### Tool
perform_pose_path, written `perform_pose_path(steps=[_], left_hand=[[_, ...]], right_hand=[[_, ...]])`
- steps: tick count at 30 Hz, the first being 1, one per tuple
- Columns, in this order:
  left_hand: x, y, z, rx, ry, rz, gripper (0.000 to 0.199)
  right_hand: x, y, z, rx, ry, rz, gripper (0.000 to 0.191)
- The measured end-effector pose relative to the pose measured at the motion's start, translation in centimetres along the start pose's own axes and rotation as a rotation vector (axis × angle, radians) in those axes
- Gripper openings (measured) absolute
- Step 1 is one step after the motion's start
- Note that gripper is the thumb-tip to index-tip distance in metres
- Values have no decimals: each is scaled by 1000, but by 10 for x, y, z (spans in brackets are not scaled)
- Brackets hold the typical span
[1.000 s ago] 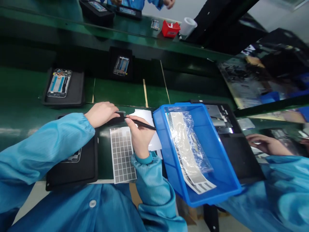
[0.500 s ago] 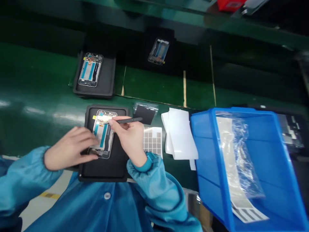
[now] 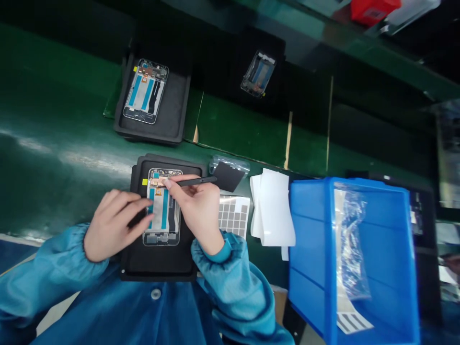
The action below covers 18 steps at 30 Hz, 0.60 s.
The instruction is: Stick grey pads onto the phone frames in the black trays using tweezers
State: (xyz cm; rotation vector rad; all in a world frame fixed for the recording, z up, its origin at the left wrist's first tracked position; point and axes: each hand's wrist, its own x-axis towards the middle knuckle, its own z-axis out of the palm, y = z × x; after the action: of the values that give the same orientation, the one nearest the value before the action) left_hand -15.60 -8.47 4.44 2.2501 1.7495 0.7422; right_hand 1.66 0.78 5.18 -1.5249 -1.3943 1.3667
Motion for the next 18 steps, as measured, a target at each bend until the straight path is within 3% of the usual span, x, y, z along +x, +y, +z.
perform_pose_path(steps=[4, 18], left_hand=[[5, -12, 6, 90, 65, -90, 26], [9, -13, 9, 115, 65, -60, 25]], right_hand=[[-1, -2, 4, -2, 10, -12, 16], [-2, 1, 6, -78, 46, -34, 17]])
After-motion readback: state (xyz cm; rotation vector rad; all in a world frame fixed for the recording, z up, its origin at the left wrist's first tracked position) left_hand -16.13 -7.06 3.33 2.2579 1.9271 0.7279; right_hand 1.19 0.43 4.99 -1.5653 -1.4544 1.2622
